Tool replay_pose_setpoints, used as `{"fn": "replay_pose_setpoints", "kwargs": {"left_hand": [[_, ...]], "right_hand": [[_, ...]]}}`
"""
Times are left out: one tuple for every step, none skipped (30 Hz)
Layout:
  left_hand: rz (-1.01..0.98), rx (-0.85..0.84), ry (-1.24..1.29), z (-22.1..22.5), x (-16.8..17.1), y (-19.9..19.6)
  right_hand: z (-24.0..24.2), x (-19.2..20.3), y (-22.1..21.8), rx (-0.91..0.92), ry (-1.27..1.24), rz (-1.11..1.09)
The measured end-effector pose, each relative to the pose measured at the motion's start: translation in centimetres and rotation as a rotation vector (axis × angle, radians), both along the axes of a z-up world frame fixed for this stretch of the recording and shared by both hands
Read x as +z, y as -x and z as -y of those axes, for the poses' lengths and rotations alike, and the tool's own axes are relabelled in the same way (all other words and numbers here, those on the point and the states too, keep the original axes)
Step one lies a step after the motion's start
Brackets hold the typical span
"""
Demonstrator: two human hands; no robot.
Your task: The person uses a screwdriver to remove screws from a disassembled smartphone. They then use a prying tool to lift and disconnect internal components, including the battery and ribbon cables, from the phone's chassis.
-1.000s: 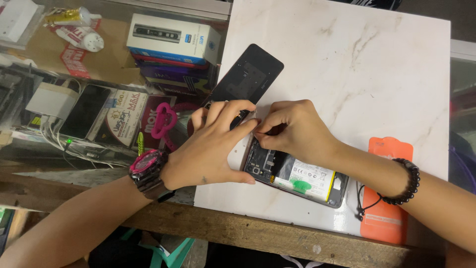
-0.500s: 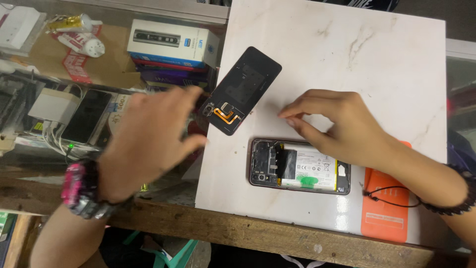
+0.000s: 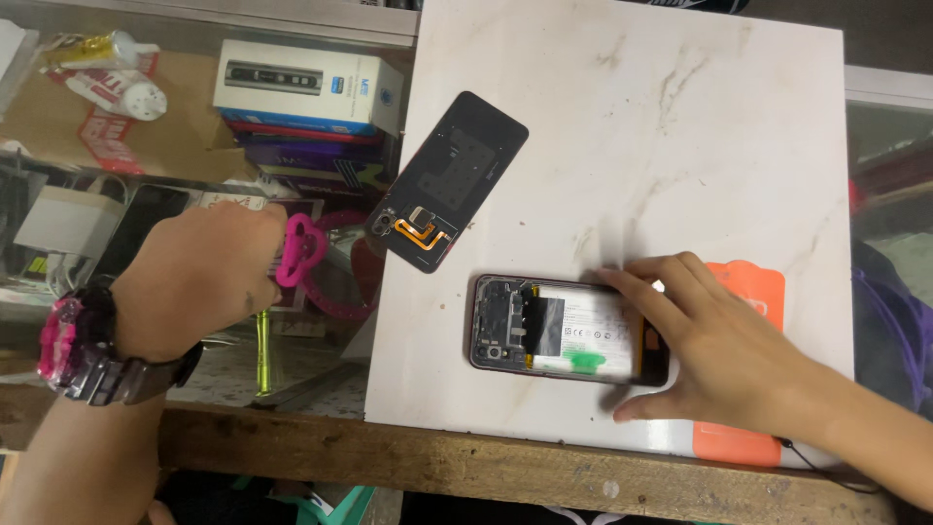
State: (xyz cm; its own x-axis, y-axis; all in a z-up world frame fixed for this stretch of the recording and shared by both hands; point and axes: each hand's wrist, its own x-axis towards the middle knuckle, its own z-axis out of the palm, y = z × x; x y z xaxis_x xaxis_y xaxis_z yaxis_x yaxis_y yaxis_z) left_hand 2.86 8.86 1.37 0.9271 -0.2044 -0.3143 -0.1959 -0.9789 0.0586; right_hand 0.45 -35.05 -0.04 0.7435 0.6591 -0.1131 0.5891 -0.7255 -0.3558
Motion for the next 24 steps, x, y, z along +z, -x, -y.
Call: {"fn": "replay_pose_setpoints", "kwargs": {"left_hand": [[0.019, -0.025, 0.025, 0.0, -0.1, 0.0], [0.001, -0.014, 0.008, 0.1, -0.1, 0.0], [-0.016, -0.003, -0.01, 0.2, -0.1, 0.1], [-0.03, 0.01, -0.027, 0.4, 0.1, 0.1], [-0.075, 0.038, -0.057, 0.6, 0.2, 0.1], [-0.115, 0.068, -0.086, 0.8, 0.4, 0.0], [-0.155, 0.099, -0.114, 0.9, 0.6, -0.1], [-0.111, 0.083, -0.107, 1.0, 0.7, 0.0], [-0.066, 0.067, -0.099, 0.9, 0.9, 0.1], [-0.022, 0.051, -0.093, 0.7, 0.9, 0.2], [0.01, 0.015, -0.056, 0.6, 1.0, 0.3], [0.043, -0.02, -0.017, 0.3, 1.1, 0.5], [0.077, -0.055, 0.021, 0.2, 1.0, 0.7], [0.075, -0.024, 0.014, 0.2, 0.9, 0.9], [0.072, 0.006, 0.008, 0.1, 0.6, 1.2], [0.073, 0.038, 0.002, -0.1, 0.4, 1.3], [0.061, -0.004, 0.03, -0.4, 0.0, 0.9], [0.044, -0.048, 0.057, -0.6, -0.4, 0.5], [0.026, -0.092, 0.085, -0.8, -0.8, 0.3], [0.009, -0.104, 0.085, -0.8, -1.2, 0.2], [-0.009, -0.116, 0.084, -0.5, -1.5, 0.2], [-0.026, -0.124, 0.082, -0.3, -1.6, 0.2], [-0.062, -0.128, 0.042, 0.0, -1.4, 0.3], [-0.098, -0.137, 0.002, 0.4, -1.1, 0.2]], "right_hand": [[0.0, -0.2, 0.3, -0.021, -0.015, -0.047], [-0.2, -0.4, 0.5, -0.043, -0.031, -0.096], [-0.3, -0.4, 0.7, -0.065, -0.048, -0.145], [-0.4, -0.2, 0.8, -0.126, -0.023, -0.206], [-0.6, 0.1, 1.0, -0.186, 0.001, -0.267], [-0.6, 0.5, 1.1, -0.246, 0.026, -0.325], [-0.6, 0.9, 1.0, -0.316, 0.058, -0.364], [-0.5, 1.2, 0.9, -0.385, 0.092, -0.406], [-0.4, 1.4, 0.8, -0.454, 0.126, -0.447], [0.1, 1.6, 0.6, -0.46, 0.023, -0.454], [1.0, 1.9, 0.2, -0.466, -0.08, -0.459], [2.1, 2.3, -0.2, -0.471, -0.183, -0.461], [3.1, 2.5, -0.9, -0.357, -0.33, -0.488], [4.2, 2.6, -1.8, -0.243, -0.477, -0.512], [5.0, 2.5, -2.4, -0.126, -0.621, -0.534], [5.5, 2.2, -2.9, -0.141, -0.761, -0.663], [6.0, 2.0, -3.2, -0.156, -0.9, -0.791], [6.4, 1.7, -3.4, -0.174, -1.041, -0.925], [6.8, 1.5, -3.5, -0.213, -1.055, -0.959], [7.0, 1.4, -3.6, -0.25, -1.07, -0.991], [7.2, 1.3, -3.6, -0.287, -1.085, -1.024], [7.3, 1.3, -3.6, -0.303, -1.093, -1.017], [7.3, 1.3, -3.4, -0.32, -1.101, -1.01], [7.4, 1.3, -3.3, -0.339, -1.11, -1.0]]}}
